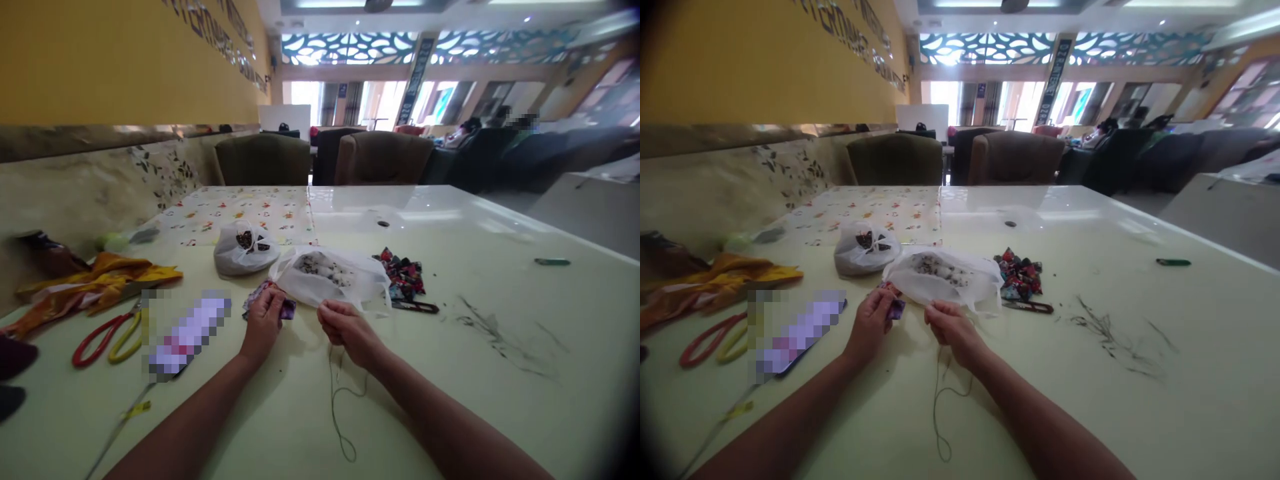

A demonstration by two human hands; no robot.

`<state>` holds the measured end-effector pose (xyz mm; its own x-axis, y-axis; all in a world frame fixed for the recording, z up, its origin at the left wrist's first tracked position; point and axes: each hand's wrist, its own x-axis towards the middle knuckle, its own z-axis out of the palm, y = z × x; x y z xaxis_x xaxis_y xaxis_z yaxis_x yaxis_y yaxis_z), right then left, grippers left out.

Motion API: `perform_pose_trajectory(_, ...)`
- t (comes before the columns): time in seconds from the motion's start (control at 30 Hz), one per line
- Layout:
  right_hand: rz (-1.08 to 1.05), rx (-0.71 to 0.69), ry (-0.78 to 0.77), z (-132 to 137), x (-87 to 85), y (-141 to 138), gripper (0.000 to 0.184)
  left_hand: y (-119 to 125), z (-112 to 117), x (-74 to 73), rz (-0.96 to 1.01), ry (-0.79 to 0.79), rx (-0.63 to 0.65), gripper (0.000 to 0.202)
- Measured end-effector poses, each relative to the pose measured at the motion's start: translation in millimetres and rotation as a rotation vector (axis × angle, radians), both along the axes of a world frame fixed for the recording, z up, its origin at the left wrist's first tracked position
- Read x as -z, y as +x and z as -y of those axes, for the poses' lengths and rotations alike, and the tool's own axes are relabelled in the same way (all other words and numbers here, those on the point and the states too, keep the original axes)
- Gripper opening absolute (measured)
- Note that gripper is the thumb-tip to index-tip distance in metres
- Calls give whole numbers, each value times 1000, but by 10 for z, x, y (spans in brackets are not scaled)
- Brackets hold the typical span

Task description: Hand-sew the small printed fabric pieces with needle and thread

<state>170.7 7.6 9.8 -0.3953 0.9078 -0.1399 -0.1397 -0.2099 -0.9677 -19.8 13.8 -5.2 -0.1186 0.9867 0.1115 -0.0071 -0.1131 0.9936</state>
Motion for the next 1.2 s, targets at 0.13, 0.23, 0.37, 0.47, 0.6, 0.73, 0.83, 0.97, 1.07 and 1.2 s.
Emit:
perform_pose_trajectory(0.13,358,299,379,-73,10,55,22,45,11,6,69,-105,79,31)
perform_pose_trajectory(0.23,573,404,647,-56,9,46,20,89,39,12,136,-187,131,32)
perform_pose_trajectory(0.37,599,297,879,32,7,-17,11,134,77,25,144,-223,159,33)
perform_pose_trajectory(0.47,629,254,973,57,15,-35,13,145,90,29,130,-226,171,34)
perform_pose_trajectory(0.6,688,245,1017,30,46,-17,15,139,106,5,32,-203,195,34)
perform_pose_trajectory(0.73,715,224,1030,14,83,-13,15,133,131,-33,-94,-178,202,35)
perform_pose_trajectory(0.83,743,207,1020,20,93,-21,14,133,141,-54,-188,-150,206,35)
perform_pose_trajectory(0.97,741,186,1021,37,70,-22,13,133,130,-83,-342,-14,188,32)
perform_pose_trajectory(1.07,759,167,1022,48,49,-21,16,130,117,-101,-392,71,179,29)
perform_pose_trajectory(1.2,798,147,983,48,57,-25,20,126,118,-78,-354,17,207,31)
